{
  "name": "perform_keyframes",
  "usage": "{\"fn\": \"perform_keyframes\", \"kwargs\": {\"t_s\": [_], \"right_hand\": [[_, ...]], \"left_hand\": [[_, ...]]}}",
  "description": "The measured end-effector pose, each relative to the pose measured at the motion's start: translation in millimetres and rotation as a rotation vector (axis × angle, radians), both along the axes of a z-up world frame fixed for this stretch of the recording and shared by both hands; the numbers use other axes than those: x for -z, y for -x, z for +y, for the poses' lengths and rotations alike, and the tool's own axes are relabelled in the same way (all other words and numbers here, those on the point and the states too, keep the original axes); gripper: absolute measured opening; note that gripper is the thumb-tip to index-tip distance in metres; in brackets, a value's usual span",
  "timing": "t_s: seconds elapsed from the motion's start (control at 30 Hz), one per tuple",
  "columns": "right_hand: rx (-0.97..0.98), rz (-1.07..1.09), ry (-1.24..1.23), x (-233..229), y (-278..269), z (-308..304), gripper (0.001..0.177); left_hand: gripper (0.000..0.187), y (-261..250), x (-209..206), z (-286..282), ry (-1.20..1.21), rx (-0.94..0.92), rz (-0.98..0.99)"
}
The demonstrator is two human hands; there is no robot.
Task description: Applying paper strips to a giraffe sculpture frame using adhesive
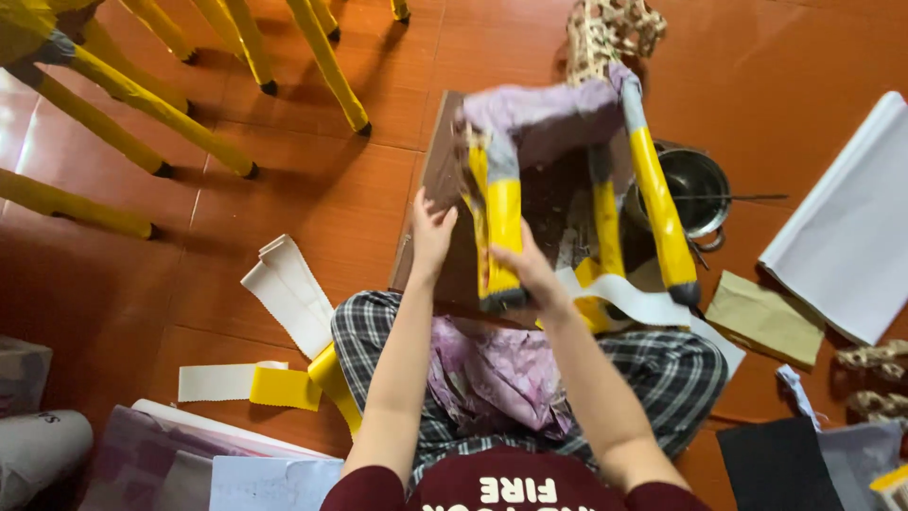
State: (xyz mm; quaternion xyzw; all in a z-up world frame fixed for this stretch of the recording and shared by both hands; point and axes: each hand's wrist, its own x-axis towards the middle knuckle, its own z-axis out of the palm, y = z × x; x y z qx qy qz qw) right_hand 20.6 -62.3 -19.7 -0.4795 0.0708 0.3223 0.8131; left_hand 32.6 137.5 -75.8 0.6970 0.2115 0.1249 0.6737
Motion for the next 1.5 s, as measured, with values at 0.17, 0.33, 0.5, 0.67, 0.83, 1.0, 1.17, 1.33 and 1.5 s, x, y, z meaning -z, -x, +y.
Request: {"fn": "perform_keyframes", "kwargs": {"t_s": [0.17,0.33,0.5,0.67,0.83,1.0,1.17,1.33,1.5], "right_hand": [[0.062,0.03,-0.283,-123,-7,10,0.075],[-0.02,-0.058,-0.594,-111,28,8,0.071],[-0.036,-0.273,-0.281,-87,37,-1,0.084],[0.03,-0.326,0.137,-50,27,6,0.083],[-0.013,-0.424,0.253,-56,18,7,0.091],[-0.028,-0.526,0.289,-27,-10,7,0.088],[-0.093,-0.471,0.371,-67,-21,20,0.086],[-0.122,-0.503,0.128,-59,-20,20,0.121],[0.302,-0.433,0.396,64,37,21,0.056]], "left_hand": [[0.071,81,-148,-34,0.617,0.19,0.222],[0.061,112,-138,26,0.703,0.185,-0.088],[0.091,104,-177,62,0.32,0.305,-0.107],[0.084,90,-102,71,0.269,0.294,-0.109],[0.08,83,-101,72,0.266,0.261,-0.079],[0.075,68,-103,75,0.332,0.233,-0.121],[0.075,64,-141,76,0.394,0.252,-0.052],[0.065,63,-130,79,0.377,0.247,-0.022],[0.089,62,-99,84,0.34,0.261,-0.089]]}}
